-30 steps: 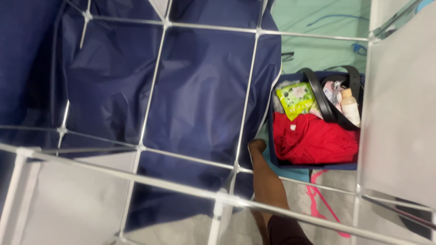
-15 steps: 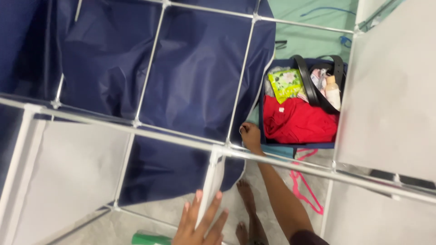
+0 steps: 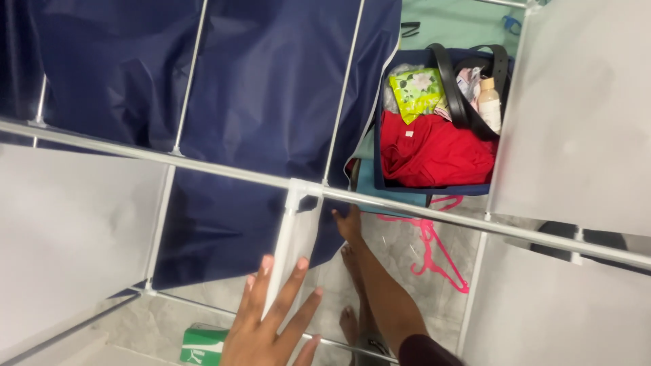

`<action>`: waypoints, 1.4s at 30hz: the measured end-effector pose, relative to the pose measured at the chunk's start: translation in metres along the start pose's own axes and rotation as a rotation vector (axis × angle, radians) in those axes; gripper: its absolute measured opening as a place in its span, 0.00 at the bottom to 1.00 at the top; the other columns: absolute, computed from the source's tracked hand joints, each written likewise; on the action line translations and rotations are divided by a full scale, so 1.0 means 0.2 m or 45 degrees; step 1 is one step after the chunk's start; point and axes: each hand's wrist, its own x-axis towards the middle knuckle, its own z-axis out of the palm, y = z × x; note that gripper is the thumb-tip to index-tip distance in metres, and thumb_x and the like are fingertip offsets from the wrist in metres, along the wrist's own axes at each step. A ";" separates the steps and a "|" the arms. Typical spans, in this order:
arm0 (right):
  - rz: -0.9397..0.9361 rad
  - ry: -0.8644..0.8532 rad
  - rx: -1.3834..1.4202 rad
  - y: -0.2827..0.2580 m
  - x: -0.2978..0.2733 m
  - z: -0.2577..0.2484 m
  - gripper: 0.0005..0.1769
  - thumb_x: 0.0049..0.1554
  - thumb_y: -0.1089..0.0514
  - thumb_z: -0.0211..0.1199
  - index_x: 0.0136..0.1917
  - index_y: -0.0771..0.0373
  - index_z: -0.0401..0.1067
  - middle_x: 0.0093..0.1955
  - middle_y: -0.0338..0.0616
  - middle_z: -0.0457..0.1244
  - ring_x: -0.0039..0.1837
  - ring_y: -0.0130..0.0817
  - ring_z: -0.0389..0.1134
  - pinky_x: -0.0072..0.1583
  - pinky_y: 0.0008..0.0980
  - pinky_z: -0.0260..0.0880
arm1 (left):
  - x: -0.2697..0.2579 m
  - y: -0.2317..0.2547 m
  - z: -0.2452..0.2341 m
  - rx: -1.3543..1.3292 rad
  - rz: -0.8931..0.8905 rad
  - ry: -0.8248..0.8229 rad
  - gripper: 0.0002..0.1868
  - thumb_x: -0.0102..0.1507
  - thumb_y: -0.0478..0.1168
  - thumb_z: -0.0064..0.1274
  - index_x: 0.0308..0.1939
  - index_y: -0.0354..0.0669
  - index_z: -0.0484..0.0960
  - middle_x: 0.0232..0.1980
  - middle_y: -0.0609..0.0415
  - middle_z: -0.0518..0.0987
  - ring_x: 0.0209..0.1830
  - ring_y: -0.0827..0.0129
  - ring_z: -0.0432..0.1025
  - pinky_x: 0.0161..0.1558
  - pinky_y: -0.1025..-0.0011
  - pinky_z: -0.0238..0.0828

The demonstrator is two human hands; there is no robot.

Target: Assembling and reinforcing the joints of a plastic storage rack using a knife and a lighter.

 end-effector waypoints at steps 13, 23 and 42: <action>0.192 -0.600 0.242 -0.38 0.05 0.34 0.30 0.55 0.53 0.66 0.69 0.62 0.66 0.69 0.56 0.61 0.68 0.53 0.63 0.67 0.46 0.64 | -0.07 -0.03 0.15 0.416 0.026 0.161 0.21 0.64 0.58 0.50 0.57 0.58 0.81 0.75 0.54 0.65 0.77 0.45 0.51 0.67 0.49 0.60; 0.022 -0.820 -0.031 -0.54 0.05 0.10 0.29 0.55 0.56 0.64 0.69 0.60 0.67 0.70 0.57 0.60 0.68 0.54 0.63 0.67 0.47 0.64 | -0.17 -0.10 0.46 0.796 -0.087 0.291 0.29 0.69 0.54 0.51 0.72 0.57 0.64 0.70 0.61 0.72 0.70 0.57 0.60 0.67 0.57 0.62; -0.697 -1.083 -0.857 -0.79 0.20 -1.01 0.29 0.55 0.62 0.59 0.70 0.56 0.68 0.73 0.60 0.57 0.68 0.57 0.62 0.66 0.49 0.64 | -0.35 0.23 -0.27 -0.067 -0.045 0.243 0.39 0.49 0.48 0.68 0.63 0.44 0.76 0.81 0.44 0.52 0.81 0.50 0.43 0.72 0.43 0.38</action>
